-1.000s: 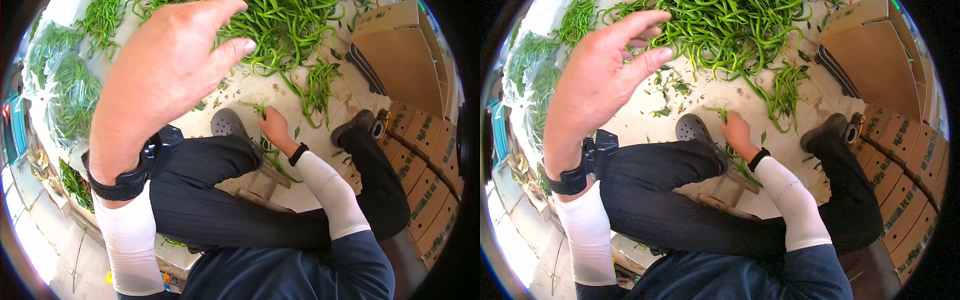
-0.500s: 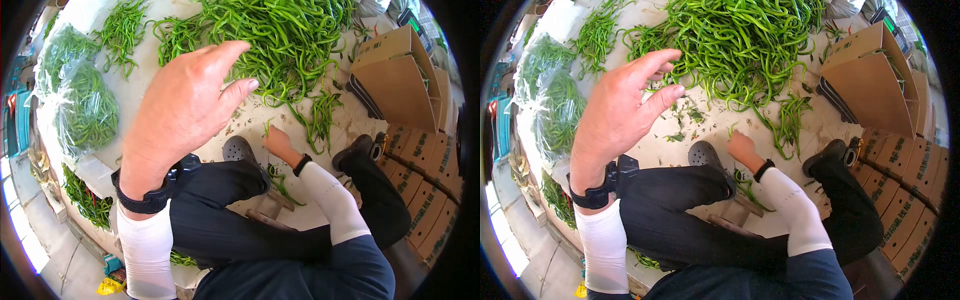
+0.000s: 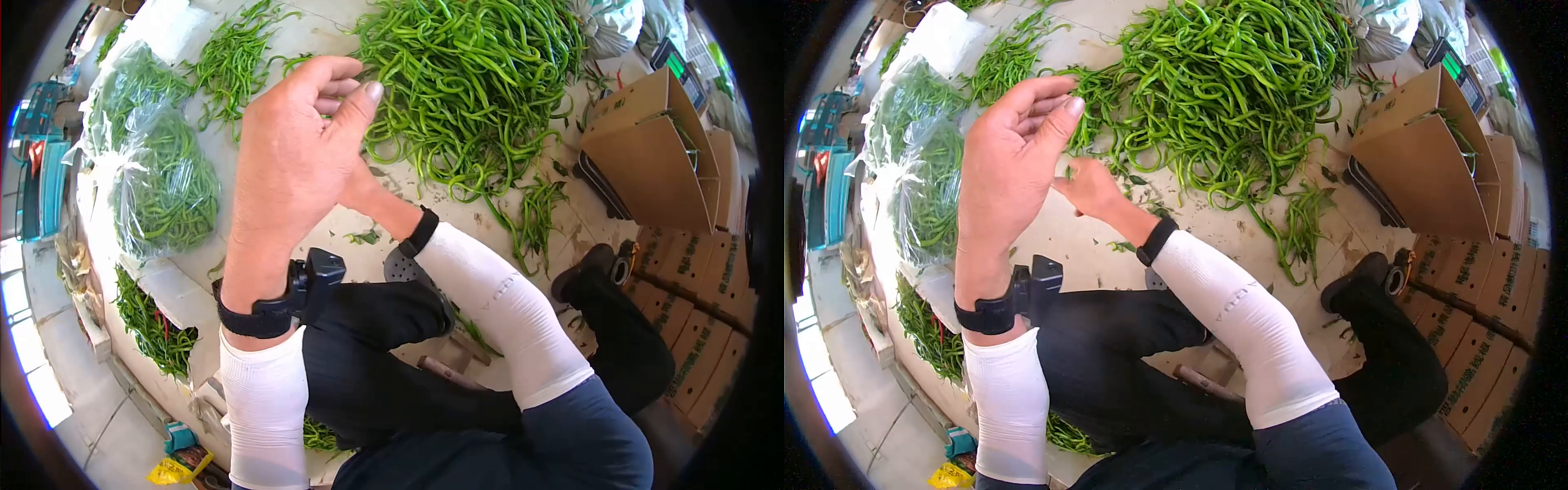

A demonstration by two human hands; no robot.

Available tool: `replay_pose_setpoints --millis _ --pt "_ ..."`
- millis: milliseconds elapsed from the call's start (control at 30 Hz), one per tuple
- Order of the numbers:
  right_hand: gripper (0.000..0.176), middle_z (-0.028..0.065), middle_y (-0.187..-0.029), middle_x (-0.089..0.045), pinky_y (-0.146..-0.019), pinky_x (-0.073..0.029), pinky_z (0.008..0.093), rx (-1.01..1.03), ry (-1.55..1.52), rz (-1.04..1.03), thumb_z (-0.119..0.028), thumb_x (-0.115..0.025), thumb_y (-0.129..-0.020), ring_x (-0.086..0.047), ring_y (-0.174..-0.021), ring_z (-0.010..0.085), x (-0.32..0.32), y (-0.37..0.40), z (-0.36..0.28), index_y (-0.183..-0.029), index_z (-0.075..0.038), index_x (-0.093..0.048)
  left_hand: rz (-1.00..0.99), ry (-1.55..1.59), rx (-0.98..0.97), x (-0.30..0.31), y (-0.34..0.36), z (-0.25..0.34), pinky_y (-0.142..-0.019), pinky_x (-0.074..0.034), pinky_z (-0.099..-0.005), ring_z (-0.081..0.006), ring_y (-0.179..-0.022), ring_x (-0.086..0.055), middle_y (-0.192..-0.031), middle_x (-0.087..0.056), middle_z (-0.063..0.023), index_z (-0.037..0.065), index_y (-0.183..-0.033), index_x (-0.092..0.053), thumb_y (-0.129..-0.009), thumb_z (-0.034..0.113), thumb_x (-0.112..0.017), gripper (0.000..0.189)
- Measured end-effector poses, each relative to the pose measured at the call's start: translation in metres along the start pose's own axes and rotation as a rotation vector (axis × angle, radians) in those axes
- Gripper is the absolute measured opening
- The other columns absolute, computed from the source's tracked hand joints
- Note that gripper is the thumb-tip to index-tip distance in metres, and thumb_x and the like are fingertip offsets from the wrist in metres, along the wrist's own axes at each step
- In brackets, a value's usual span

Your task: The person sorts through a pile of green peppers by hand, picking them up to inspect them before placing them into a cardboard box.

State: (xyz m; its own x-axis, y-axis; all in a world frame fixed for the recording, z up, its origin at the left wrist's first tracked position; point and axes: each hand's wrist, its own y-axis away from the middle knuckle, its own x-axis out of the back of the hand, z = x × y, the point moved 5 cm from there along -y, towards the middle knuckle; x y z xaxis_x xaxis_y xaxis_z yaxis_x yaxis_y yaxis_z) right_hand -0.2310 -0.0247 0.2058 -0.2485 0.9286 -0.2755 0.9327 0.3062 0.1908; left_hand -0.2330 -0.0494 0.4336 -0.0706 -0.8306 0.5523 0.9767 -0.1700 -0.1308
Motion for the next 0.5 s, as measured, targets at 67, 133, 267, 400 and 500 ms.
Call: replay_pose_setpoints --millis 67,133,267,400,500 --pt "0.027 0.0238 -0.088 -0.069 -0.072 -0.057 0.0463 0.017 0.543 -0.049 -0.022 -0.062 -0.088 -0.068 -0.077 0.0373 0.018 -0.001 0.057 -0.093 0.004 -0.062 0.009 -0.009 0.017 -0.003 0.001 0.008 -0.081 -0.053 -0.0256 -0.0123 -0.088 -0.065 -0.101 -0.071 -0.0108 -0.003 -0.118 -0.066 -0.095 0.017 -0.071 0.031" --pt "0.033 0.0266 -0.096 -0.07 -0.078 -0.057 0.0475 0.037 1.09 -0.102 -0.025 -0.06 -0.09 -0.071 -0.088 0.0375 0.046 0.002 0.111 -0.104 0.005 -0.063 0.022 -0.012 0.04 -0.001 0.003 0.008 -0.08 -0.053 -0.0251 -0.0117 -0.087 -0.065 -0.099 -0.071 -0.0104 -0.003 -0.116 -0.066 -0.095 0.017 -0.07 0.029" --pt "0.055 0.0258 -0.093 -0.07 -0.075 -0.055 0.0517 -0.417 1.137 0.292 -0.028 -0.061 -0.093 -0.069 -0.089 0.0413 0.138 0.03 0.158 -0.132 0.007 -0.048 0.054 0.017 0.053 0.001 0.002 -0.005 -0.076 -0.052 -0.0241 -0.0099 -0.082 -0.063 -0.094 -0.071 -0.0082 -0.003 -0.111 -0.067 -0.095 0.016 -0.07 0.026" --pt "0.049 0.026 -0.088 -0.07 -0.071 -0.056 0.0517 -0.317 1.145 0.387 -0.028 -0.061 -0.093 -0.07 -0.084 0.0413 0.158 0.006 0.165 -0.126 0.007 -0.05 0.052 -0.078 0.096 -0.001 -0.002 -0.017 -0.076 -0.052 -0.0242 -0.0099 -0.082 -0.064 -0.093 -0.071 -0.0072 -0.003 -0.111 -0.068 -0.095 0.015 -0.07 0.024" --pt "0.042 0.0242 -0.086 -0.071 -0.072 -0.055 0.0532 -0.398 1.179 0.417 -0.03 -0.061 -0.093 -0.07 -0.08 0.0412 0.167 -0.021 0.17 -0.116 0.004 -0.054 0.02 -0.118 0.104 -0.004 -0.005 -0.023 -0.078 -0.052 -0.0252 -0.0107 -0.084 -0.065 -0.094 -0.071 -0.0078 -0.002 -0.111 -0.068 -0.095 0.015 -0.069 0.024"
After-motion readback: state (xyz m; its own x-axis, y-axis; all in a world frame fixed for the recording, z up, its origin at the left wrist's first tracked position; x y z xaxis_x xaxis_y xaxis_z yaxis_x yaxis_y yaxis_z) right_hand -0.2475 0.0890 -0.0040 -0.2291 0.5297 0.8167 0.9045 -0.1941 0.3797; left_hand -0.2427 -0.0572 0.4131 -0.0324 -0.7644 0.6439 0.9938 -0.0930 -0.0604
